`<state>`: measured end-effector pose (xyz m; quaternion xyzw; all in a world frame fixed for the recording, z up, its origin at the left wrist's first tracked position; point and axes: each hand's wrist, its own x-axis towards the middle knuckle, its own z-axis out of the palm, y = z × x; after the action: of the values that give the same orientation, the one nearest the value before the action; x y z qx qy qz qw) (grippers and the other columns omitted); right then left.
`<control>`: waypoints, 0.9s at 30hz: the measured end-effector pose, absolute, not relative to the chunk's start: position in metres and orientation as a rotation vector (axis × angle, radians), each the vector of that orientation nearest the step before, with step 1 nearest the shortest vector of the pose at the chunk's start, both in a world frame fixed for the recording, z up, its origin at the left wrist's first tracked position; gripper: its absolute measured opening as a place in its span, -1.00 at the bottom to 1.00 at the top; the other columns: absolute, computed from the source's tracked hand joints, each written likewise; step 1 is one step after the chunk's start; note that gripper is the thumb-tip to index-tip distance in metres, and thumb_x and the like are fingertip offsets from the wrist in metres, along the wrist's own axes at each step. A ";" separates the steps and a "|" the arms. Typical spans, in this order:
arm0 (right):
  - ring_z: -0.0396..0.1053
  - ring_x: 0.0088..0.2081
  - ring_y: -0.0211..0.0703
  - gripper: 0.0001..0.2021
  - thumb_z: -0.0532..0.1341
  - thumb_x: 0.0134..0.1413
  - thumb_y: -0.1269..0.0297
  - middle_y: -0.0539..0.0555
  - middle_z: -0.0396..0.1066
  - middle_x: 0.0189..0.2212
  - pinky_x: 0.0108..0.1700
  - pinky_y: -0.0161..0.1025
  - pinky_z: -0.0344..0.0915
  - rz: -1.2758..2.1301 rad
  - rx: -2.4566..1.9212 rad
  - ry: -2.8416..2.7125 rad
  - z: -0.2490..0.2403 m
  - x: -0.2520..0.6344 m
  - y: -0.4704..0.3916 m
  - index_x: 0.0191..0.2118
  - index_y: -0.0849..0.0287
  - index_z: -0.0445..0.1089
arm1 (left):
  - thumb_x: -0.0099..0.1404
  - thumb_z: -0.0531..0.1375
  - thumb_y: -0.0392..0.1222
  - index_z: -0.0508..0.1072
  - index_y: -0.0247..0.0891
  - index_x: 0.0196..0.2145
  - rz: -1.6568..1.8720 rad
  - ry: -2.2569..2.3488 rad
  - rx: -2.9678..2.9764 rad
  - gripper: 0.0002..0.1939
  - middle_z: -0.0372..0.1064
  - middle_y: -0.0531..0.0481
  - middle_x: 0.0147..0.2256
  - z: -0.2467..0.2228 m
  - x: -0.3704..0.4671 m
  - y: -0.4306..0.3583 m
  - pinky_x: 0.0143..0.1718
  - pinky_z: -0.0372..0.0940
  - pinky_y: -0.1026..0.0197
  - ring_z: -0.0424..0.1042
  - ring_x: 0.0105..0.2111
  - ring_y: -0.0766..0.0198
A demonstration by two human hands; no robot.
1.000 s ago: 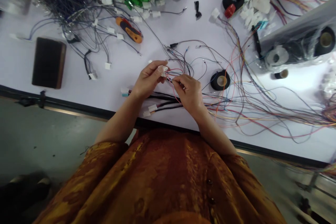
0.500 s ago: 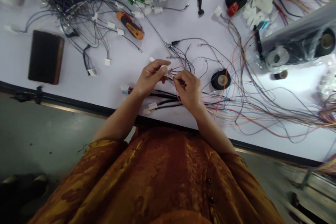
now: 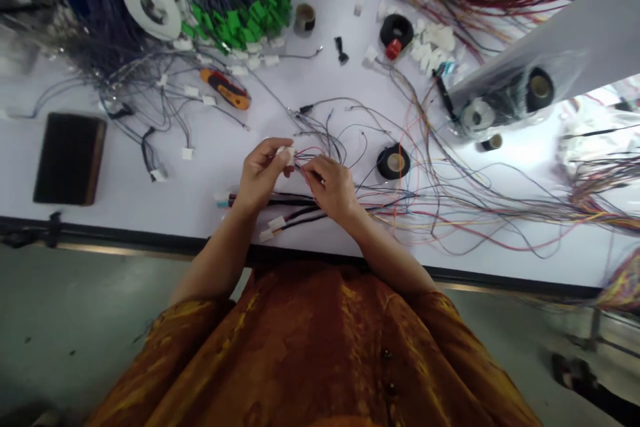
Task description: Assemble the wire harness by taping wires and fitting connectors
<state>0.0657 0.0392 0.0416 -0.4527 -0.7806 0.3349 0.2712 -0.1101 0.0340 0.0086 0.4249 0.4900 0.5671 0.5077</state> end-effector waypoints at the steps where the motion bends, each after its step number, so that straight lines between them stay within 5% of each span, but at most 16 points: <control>1: 0.33 -0.33 -0.24 -0.78 0.10 0.33 0.37 0.01 0.40 -0.39 -0.24 -0.27 0.21 0.913 -1.207 -2.114 0.044 0.069 0.038 -0.38 0.14 0.36 | 0.25 0.35 0.03 0.55 -0.19 -0.15 1.366 1.194 1.030 -0.70 0.41 0.06 -0.40 0.009 -0.111 0.034 -0.47 0.33 0.35 0.37 -0.51 0.42; 5: 0.39 -0.15 -0.11 -0.87 0.15 0.31 0.26 0.12 0.47 -0.22 -0.05 -0.17 0.29 0.762 -1.217 -2.084 0.059 0.079 0.034 -0.19 0.15 0.42 | 0.34 0.24 0.12 0.52 -0.21 -0.11 1.276 1.254 1.169 -0.64 0.41 0.03 -0.39 0.014 -0.109 0.032 -0.39 0.39 0.29 0.41 -0.46 0.36; 7: 0.31 0.12 0.06 -0.62 0.27 0.21 0.13 0.27 0.41 0.05 0.19 -0.01 0.20 0.629 -1.210 -2.110 0.063 0.076 0.034 0.07 0.22 0.36 | 0.39 0.17 0.15 0.48 -0.21 -0.10 1.236 1.246 1.246 -0.63 0.39 0.02 -0.38 0.019 -0.107 0.031 -0.39 0.37 0.27 0.38 -0.46 0.35; 9: 0.26 0.19 0.11 -0.44 0.30 0.19 0.11 0.32 0.37 0.13 0.25 0.04 0.13 0.627 -1.200 -2.240 0.058 0.069 0.038 0.22 0.27 0.26 | 0.39 0.16 0.14 0.45 -0.21 -0.14 1.220 1.251 1.343 -0.65 0.35 0.03 -0.39 0.023 -0.107 0.031 -0.41 0.32 0.27 0.34 -0.48 0.35; 12: 0.44 -0.08 -0.02 -0.67 0.05 0.41 0.18 0.22 0.52 -0.15 0.04 -0.12 0.27 0.761 -1.335 -2.406 0.040 0.063 0.047 0.10 0.27 0.37 | 0.39 0.19 0.05 0.42 -0.22 -0.21 1.282 1.433 1.607 -0.73 0.35 0.01 -0.35 0.030 -0.114 0.035 -0.28 0.31 0.22 0.35 -0.38 0.30; 14: 0.46 -0.18 -0.06 -0.64 -0.04 0.47 0.20 0.20 0.52 -0.24 -0.08 -0.18 0.30 0.789 -1.434 -2.416 0.024 0.064 0.050 0.01 0.27 0.44 | 0.39 0.19 0.00 0.42 -0.24 -0.24 1.331 1.563 1.811 -0.77 0.37 -0.05 -0.30 0.035 -0.118 0.037 -0.16 0.30 0.16 0.38 -0.26 0.23; 19: 0.47 -0.10 -0.12 -0.70 0.03 0.44 0.26 0.20 0.54 -0.13 0.00 -0.21 0.32 0.785 -1.358 -2.329 0.005 0.074 0.044 0.05 0.22 0.45 | 0.38 0.16 -0.14 0.43 -0.22 -0.17 1.336 1.607 1.789 -0.86 0.36 0.00 -0.33 0.046 -0.116 0.040 -0.31 0.27 0.22 0.33 -0.39 0.30; 23: 0.44 -0.04 -0.13 -0.59 0.17 0.36 0.11 0.18 0.52 -0.09 0.08 -0.19 0.33 0.761 -1.118 -2.207 0.017 0.085 0.054 0.17 0.27 0.35 | 0.27 0.21 -0.25 0.45 -0.22 -0.12 1.335 1.486 1.544 -0.80 0.33 0.08 -0.42 0.050 -0.114 0.050 -0.49 0.17 0.32 0.26 -0.50 0.39; 27: 0.38 0.00 -0.09 -0.67 0.04 0.43 0.22 0.20 0.48 -0.06 0.11 -0.14 0.28 0.536 -1.224 -2.161 0.034 0.086 0.113 0.10 0.24 0.43 | 0.30 0.22 -0.14 0.51 -0.23 -0.22 1.401 1.357 1.329 -0.85 0.28 0.10 -0.53 0.042 -0.115 0.062 -0.51 0.15 0.33 0.23 -0.56 0.40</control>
<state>0.0858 0.1132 0.0340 -0.4603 -0.8124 0.2017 0.2958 -0.1146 0.0623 0.0424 0.5207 0.5318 0.5487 0.3808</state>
